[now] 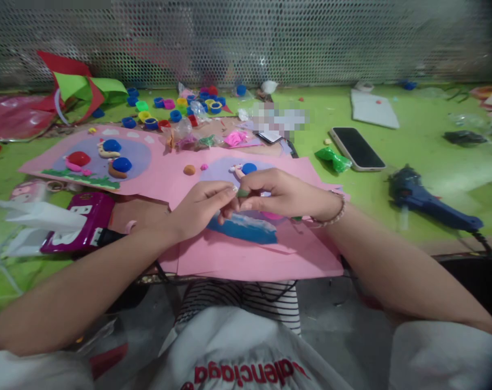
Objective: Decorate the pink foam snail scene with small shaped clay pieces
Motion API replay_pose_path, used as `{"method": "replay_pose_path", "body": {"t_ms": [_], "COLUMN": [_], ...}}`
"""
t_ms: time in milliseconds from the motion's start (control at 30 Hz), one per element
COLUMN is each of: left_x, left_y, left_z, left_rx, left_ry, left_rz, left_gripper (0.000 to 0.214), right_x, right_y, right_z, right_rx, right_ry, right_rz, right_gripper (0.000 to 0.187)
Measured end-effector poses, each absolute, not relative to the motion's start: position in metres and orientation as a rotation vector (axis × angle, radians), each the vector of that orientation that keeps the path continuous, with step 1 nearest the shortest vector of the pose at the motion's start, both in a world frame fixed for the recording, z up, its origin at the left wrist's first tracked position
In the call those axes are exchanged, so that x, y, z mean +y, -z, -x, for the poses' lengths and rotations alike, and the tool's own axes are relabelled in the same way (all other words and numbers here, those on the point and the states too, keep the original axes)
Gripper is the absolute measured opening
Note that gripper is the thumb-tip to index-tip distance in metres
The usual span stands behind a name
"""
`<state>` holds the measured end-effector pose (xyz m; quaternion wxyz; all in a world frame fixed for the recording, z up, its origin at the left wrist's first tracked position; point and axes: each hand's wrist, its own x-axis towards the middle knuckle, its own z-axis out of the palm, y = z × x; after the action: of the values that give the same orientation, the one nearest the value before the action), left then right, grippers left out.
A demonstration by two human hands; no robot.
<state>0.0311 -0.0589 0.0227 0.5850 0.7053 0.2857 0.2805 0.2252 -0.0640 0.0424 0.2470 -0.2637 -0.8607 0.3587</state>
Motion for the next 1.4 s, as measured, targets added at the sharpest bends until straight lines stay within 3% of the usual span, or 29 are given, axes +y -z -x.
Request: {"method": "replay_pose_path", "body": {"t_ms": [267, 600, 733, 1133, 1400], "left_x": [-0.0584, -0.0593, -0.0595, -0.0587, -0.0552], "left_y": [-0.0244, -0.0187, -0.0190, -0.0201, -0.0187], "left_z": [-0.0319, -0.0306, -0.0302, -0.0335, -0.0345], "left_rx": [0.741, 0.663, 0.676, 0.745, 0.809], "left_ry": [-0.649, -0.606, -0.573, -0.573, -0.584], "left_rz": [-1.649, -1.669, -1.715, -1.696, -1.785], "left_gripper": [0.032, 0.048, 0.054, 0.045, 0.033], "right_x": [-0.0652, -0.0646, -0.0656, -0.0611, -0.0627], "right_y": [-0.0466, -0.0437, -0.0443, -0.0452, -0.0444], "right_z": [-0.2285, -0.2244, -0.2226, -0.2266, -0.2257], "right_rx": [-2.304, -2.370, -2.381, -2.358, -2.504], "right_ry": [-1.228, -0.933, -0.957, -1.027, -0.798], "right_rz": [0.774, 0.902, 0.828, 0.799, 0.724], "right_gripper": [0.021, 0.025, 0.022, 0.024, 0.024]}}
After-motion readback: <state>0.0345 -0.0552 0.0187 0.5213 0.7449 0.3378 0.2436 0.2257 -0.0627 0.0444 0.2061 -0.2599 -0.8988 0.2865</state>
